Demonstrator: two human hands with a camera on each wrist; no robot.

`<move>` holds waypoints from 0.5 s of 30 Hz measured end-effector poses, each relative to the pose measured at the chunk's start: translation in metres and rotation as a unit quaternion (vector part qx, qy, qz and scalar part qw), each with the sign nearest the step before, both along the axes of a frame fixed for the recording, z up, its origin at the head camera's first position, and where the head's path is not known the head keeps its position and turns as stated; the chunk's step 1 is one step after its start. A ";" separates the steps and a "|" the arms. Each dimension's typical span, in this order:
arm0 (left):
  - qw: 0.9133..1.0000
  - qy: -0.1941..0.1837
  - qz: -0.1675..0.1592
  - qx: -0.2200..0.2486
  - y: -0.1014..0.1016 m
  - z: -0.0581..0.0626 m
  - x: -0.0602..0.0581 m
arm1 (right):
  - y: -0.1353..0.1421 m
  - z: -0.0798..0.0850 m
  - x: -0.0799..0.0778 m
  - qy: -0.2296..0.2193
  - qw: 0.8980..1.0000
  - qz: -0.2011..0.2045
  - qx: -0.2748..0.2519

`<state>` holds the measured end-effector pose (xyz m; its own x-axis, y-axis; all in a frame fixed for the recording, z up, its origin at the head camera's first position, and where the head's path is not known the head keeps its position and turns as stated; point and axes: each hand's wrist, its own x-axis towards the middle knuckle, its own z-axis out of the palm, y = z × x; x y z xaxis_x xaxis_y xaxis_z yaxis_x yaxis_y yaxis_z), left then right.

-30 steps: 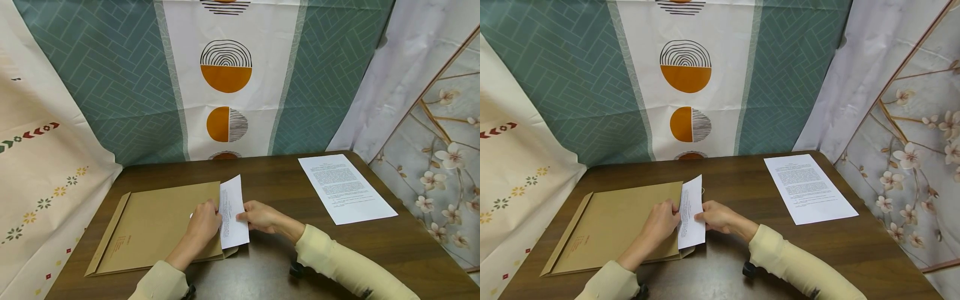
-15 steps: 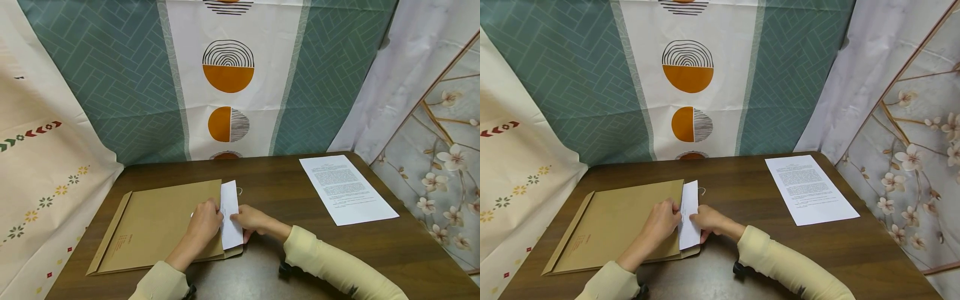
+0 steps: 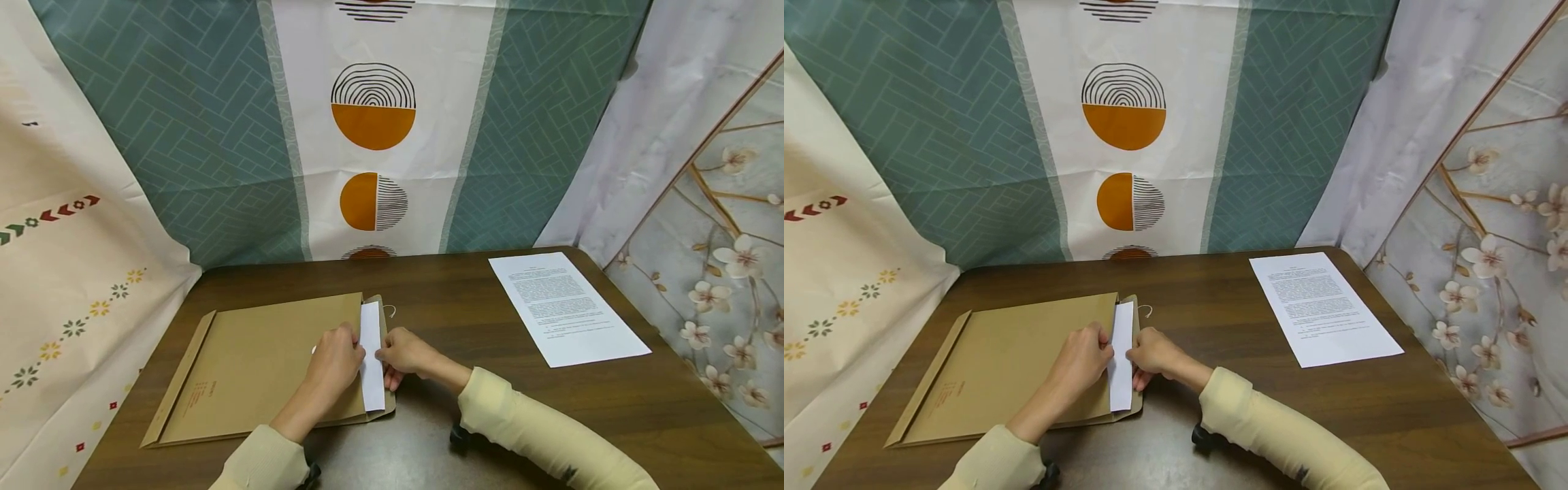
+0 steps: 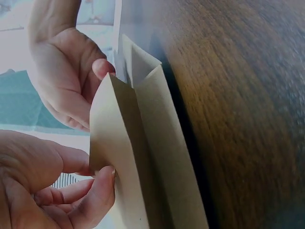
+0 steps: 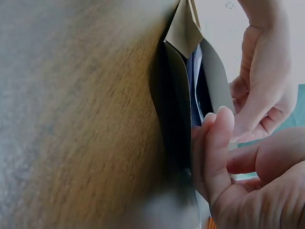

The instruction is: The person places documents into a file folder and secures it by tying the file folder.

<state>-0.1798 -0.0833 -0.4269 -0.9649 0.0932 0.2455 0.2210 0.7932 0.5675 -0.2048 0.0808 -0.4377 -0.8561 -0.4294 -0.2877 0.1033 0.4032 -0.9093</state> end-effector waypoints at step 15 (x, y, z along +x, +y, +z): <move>1.000 0.014 0.001 0.003 0.000 0.000 -0.001 | -0.023 -0.003 -0.009 0.085 0.989 0.004 0.124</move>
<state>-0.1806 -0.0837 -0.4266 -0.9580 0.0894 0.2726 0.2348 0.7902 0.5661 -0.2138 0.0578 -0.4404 -0.8977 -0.3714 -0.2372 -0.0471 0.6160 -0.7863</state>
